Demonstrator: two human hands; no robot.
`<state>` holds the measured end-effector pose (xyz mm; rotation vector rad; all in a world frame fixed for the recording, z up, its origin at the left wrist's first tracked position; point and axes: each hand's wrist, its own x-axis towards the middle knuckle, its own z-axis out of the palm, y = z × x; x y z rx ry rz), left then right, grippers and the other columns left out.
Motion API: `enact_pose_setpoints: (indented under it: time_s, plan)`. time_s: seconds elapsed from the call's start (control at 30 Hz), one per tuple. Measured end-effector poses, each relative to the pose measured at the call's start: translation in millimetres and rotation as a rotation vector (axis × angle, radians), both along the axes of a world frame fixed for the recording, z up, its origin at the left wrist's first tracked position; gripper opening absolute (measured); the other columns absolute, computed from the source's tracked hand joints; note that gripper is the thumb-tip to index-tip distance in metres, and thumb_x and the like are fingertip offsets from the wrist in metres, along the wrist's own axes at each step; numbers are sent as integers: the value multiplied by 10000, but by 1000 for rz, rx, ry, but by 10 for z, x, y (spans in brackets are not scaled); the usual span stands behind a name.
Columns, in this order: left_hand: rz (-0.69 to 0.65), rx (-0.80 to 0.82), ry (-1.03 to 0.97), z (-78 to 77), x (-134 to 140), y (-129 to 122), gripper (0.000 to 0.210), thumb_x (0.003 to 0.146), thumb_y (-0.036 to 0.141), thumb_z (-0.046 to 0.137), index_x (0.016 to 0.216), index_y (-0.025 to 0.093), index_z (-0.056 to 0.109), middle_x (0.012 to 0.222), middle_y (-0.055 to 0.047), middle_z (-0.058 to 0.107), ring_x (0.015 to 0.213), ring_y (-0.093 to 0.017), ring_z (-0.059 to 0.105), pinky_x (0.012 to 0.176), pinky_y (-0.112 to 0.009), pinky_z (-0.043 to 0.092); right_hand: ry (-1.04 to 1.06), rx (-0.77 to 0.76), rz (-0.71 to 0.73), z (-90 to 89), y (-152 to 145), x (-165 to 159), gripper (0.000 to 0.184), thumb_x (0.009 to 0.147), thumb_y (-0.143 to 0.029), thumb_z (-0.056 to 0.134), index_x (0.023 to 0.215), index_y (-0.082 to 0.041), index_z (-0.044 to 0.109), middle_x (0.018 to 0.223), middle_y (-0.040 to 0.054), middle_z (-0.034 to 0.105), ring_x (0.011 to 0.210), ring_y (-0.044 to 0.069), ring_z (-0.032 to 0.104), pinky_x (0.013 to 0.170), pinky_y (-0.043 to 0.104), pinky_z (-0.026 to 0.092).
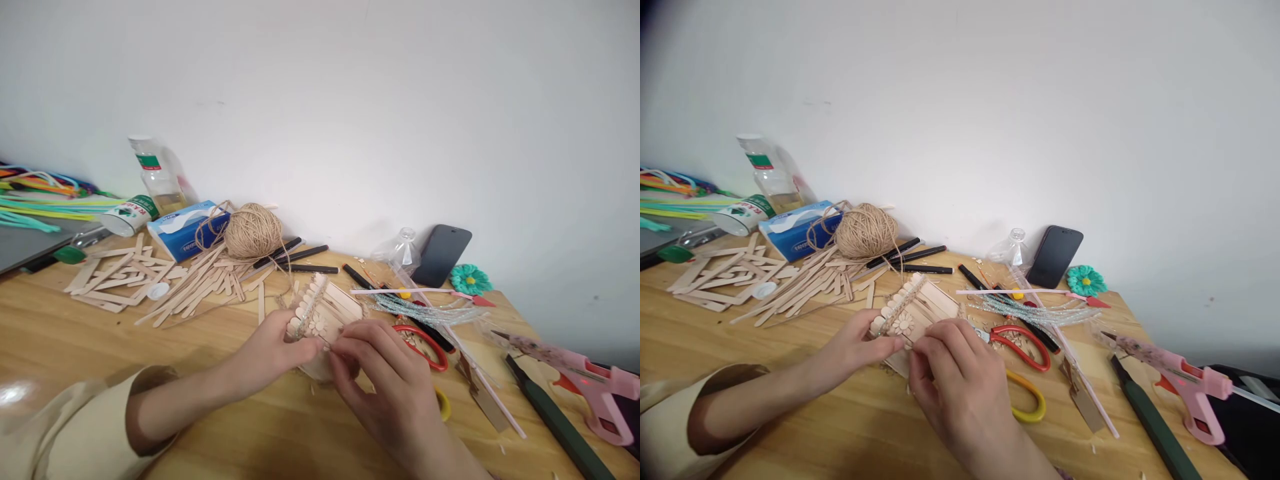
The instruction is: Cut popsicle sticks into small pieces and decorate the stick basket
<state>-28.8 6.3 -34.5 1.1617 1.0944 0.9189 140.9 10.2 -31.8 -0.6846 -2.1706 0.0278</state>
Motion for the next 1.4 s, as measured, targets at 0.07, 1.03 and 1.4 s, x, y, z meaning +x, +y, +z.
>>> enact_pose_setpoints:
  time_s: [0.07,1.03,1.4]
  plan:
    - [3,-19,-10,-9,0,-6,115,684,276,608,702,168,573,651,36,520,628,-127,470,583,-224,405,-53,26,-1,10,18,12,98,779,-36,586,782,-134,591,728,63,621,705,174,582,588,280,513]
    - [136,-109,-215,-131,60,-78,112,674,264,660,765,199,648,734,29,673,773,-177,588,689,-249,453,-164,92,63,3,55,56,86,804,-45,584,809,-131,581,758,65,659,754,186,630,631,280,519]
    - [261,-89,-129,-197,-30,-61,200,664,350,668,766,178,671,793,-15,668,837,-229,555,728,-298,421,319,-411,54,-4,111,235,157,823,-138,504,941,-227,449,1030,65,467,1053,226,455,900,398,388]
